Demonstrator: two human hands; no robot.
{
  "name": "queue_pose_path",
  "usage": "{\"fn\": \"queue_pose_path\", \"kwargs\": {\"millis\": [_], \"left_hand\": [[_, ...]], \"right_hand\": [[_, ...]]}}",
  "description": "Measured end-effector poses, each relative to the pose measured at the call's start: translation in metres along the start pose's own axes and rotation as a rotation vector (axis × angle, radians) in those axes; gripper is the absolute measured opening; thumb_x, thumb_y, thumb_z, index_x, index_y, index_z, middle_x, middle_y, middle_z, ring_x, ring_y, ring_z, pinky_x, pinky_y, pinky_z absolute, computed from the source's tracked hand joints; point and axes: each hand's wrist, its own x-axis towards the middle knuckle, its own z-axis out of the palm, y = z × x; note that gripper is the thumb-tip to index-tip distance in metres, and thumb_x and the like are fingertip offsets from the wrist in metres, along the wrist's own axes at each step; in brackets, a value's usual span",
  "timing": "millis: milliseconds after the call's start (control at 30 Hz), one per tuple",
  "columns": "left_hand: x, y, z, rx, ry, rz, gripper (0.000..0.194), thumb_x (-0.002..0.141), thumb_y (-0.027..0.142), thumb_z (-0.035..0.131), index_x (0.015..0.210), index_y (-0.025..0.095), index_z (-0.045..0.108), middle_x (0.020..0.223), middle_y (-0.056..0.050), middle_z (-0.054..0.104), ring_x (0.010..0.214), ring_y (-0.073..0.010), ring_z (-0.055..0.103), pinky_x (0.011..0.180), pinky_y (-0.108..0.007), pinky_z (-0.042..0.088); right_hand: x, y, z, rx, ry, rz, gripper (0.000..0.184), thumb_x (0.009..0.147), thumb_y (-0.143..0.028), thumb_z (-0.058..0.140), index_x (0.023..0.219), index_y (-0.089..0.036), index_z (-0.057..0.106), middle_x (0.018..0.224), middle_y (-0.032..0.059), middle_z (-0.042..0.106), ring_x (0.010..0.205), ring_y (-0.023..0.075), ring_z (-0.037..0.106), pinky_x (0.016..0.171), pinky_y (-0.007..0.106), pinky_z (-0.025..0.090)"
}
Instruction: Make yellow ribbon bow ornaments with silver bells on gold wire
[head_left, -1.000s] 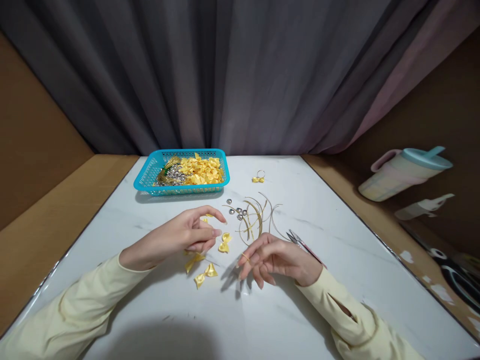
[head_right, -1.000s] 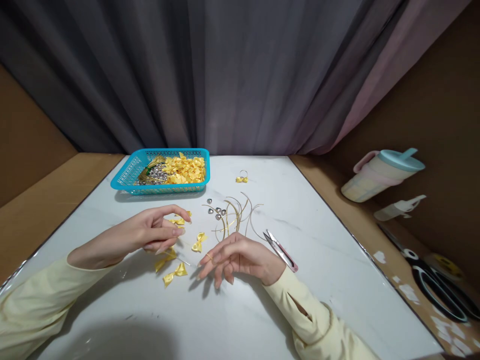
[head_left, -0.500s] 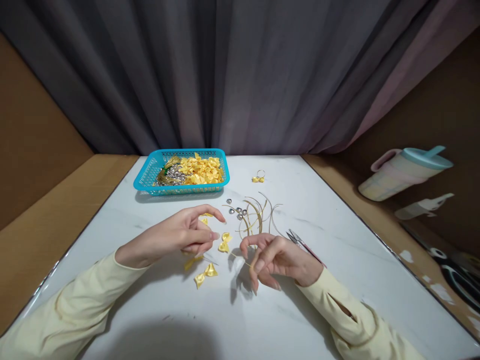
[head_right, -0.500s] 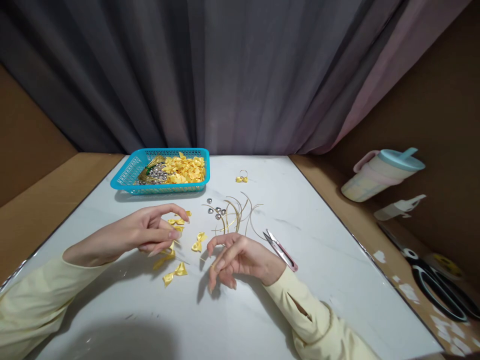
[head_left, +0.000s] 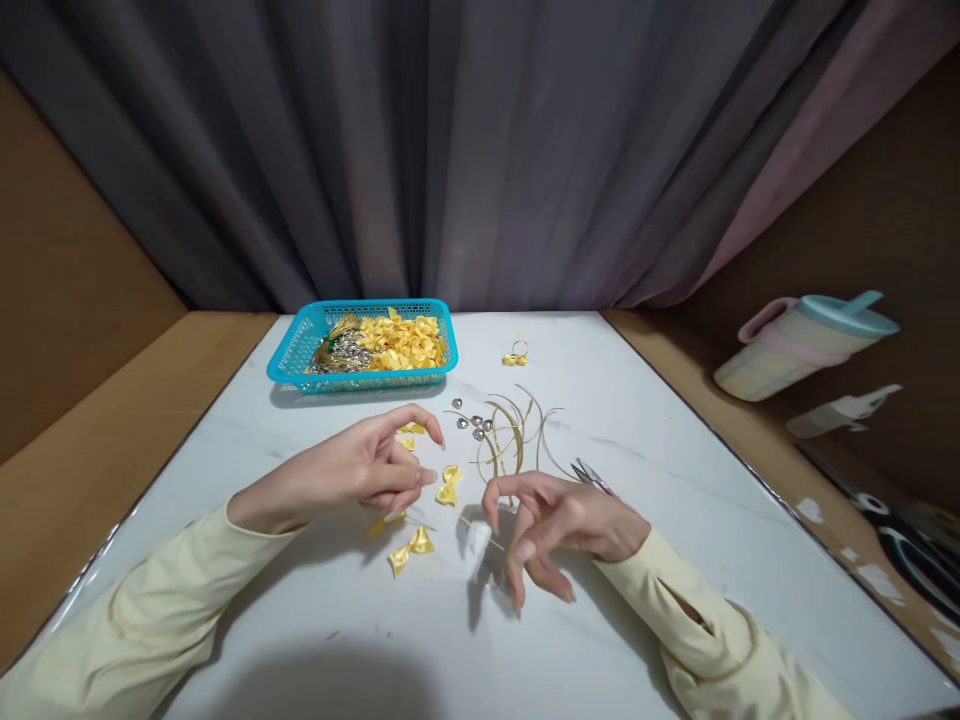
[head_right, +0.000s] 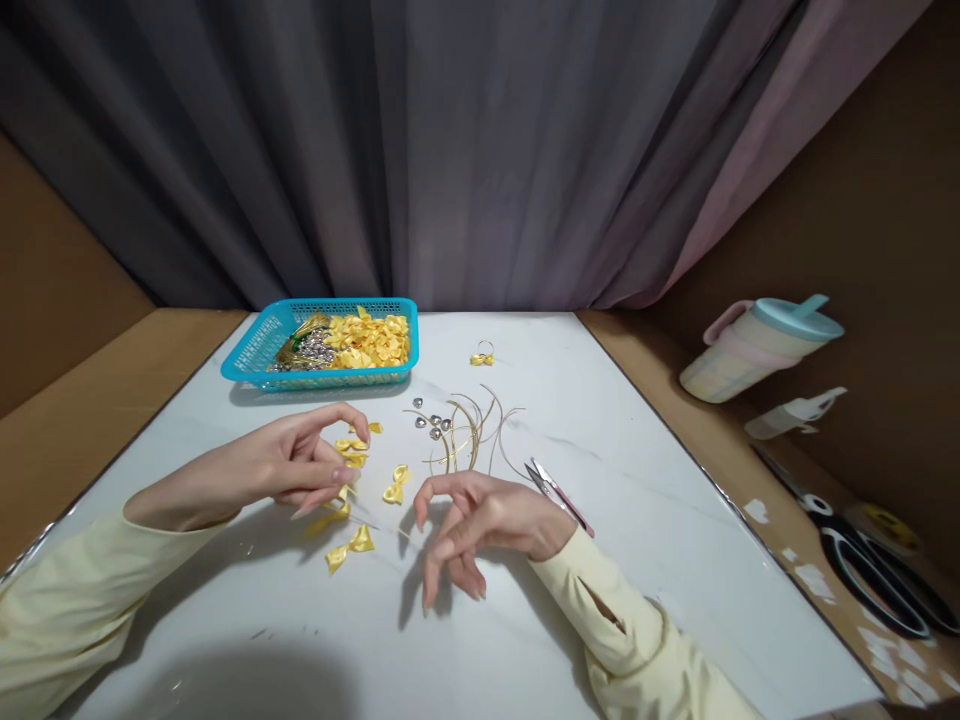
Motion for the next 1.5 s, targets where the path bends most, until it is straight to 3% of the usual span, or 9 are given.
{"fn": "queue_pose_path", "kwargs": {"millis": [100, 200, 333, 467, 633, 800, 1267, 1367, 1500], "left_hand": [[-0.005, 0.005, 0.002, 0.128, -0.014, 0.037, 0.021, 0.086, 0.026, 0.051, 0.104, 0.020, 0.041, 0.050, 0.009, 0.047, 0.047, -0.0078, 0.034, 0.047, -0.019, 0.027], [-0.008, 0.013, 0.010, 0.335, -0.078, 0.139, 0.016, 0.091, 0.024, 0.042, 0.107, 0.021, 0.042, 0.053, 0.008, 0.049, 0.051, -0.0093, 0.044, 0.052, -0.020, 0.033], [-0.005, 0.022, 0.030, 0.789, -0.212, 0.342, 0.016, 0.090, 0.015, 0.037, 0.104, 0.018, 0.045, 0.069, 0.001, 0.060, 0.055, -0.0114, 0.053, 0.054, -0.021, 0.037], [-0.001, 0.014, 0.059, 1.223, -0.237, 0.636, 0.030, 0.076, 0.001, 0.046, 0.101, 0.017, 0.050, 0.097, -0.007, 0.065, 0.077, -0.0176, 0.061, 0.062, -0.024, 0.041], [0.003, -0.018, 0.087, 1.577, -0.104, 0.786, 0.014, 0.080, 0.005, 0.043, 0.084, 0.014, 0.054, 0.058, -0.004, 0.062, 0.047, -0.0167, 0.053, 0.043, -0.027, 0.030], [0.006, -0.039, 0.093, 1.624, 0.013, 0.955, 0.025, 0.079, 0.006, 0.047, 0.103, 0.007, 0.053, 0.057, -0.006, 0.060, 0.047, -0.0194, 0.053, 0.040, -0.030, 0.029], [0.005, -0.048, 0.097, 1.427, 0.065, 1.204, 0.020, 0.085, 0.007, 0.044, 0.094, 0.008, 0.062, 0.067, -0.006, 0.062, 0.056, -0.0135, 0.051, 0.059, -0.027, 0.044], [-0.011, -0.052, 0.093, 1.388, 0.137, 1.164, 0.021, 0.091, 0.012, 0.042, 0.103, 0.009, 0.059, 0.115, -0.012, 0.058, 0.101, -0.0183, 0.053, 0.081, -0.027, 0.044], [-0.029, -0.069, 0.075, 1.273, 0.459, 0.633, 0.017, 0.093, 0.017, 0.040, 0.090, 0.011, 0.056, 0.085, -0.010, 0.062, 0.080, -0.0216, 0.056, 0.069, -0.033, 0.045]], "right_hand": [[-0.017, -0.015, 0.000, -0.281, 0.190, 0.126, 0.042, 0.067, -0.027, 0.075, 0.100, -0.011, 0.054, 0.079, 0.0099, 0.072, 0.058, 0.0159, 0.067, 0.051, 0.024, 0.052], [-0.019, -0.026, 0.004, -0.429, 0.476, -0.021, 0.039, 0.079, -0.042, 0.062, 0.100, -0.009, 0.059, 0.094, 0.0147, 0.070, 0.078, 0.0177, 0.068, 0.070, 0.029, 0.051], [0.007, -0.018, 0.023, -0.156, 0.311, -0.076, 0.052, 0.084, -0.057, 0.045, 0.085, -0.010, 0.066, 0.083, 0.0082, 0.070, 0.080, 0.0146, 0.065, 0.085, 0.030, 0.045], [0.034, -0.006, 0.047, 0.045, 0.435, 0.077, 0.045, 0.076, -0.054, 0.061, 0.059, -0.012, 0.061, 0.050, -0.0029, 0.055, 0.044, 0.0066, 0.049, 0.055, 0.021, 0.043], [0.033, -0.009, 0.055, 0.148, 0.478, -0.063, 0.014, 0.072, -0.025, 0.073, 0.072, -0.012, 0.068, 0.071, 0.0038, 0.067, 0.065, 0.0117, 0.061, 0.070, 0.022, 0.045], [0.017, -0.013, 0.041, 0.162, 0.577, -0.180, 0.012, 0.071, -0.023, 0.074, 0.074, -0.013, 0.069, 0.069, 0.0038, 0.064, 0.066, 0.0114, 0.060, 0.072, 0.023, 0.046], [-0.018, -0.021, 0.031, 0.096, 0.777, -0.363, 0.014, 0.071, -0.027, 0.074, 0.067, -0.017, 0.063, 0.066, -0.0025, 0.052, 0.056, 0.0070, 0.045, 0.057, 0.020, 0.042], [-0.030, -0.023, 0.037, -0.119, 0.855, -0.322, 0.020, 0.072, -0.034, 0.071, 0.065, -0.017, 0.064, 0.056, -0.0031, 0.046, 0.046, 0.0064, 0.031, 0.046, 0.022, 0.035], [-0.049, -0.017, 0.042, -0.372, 1.005, -0.181, 0.028, 0.076, -0.044, 0.065, 0.081, -0.017, 0.070, 0.037, -0.0072, 0.030, 0.039, 0.0075, 0.021, 0.040, 0.025, 0.026]]}}
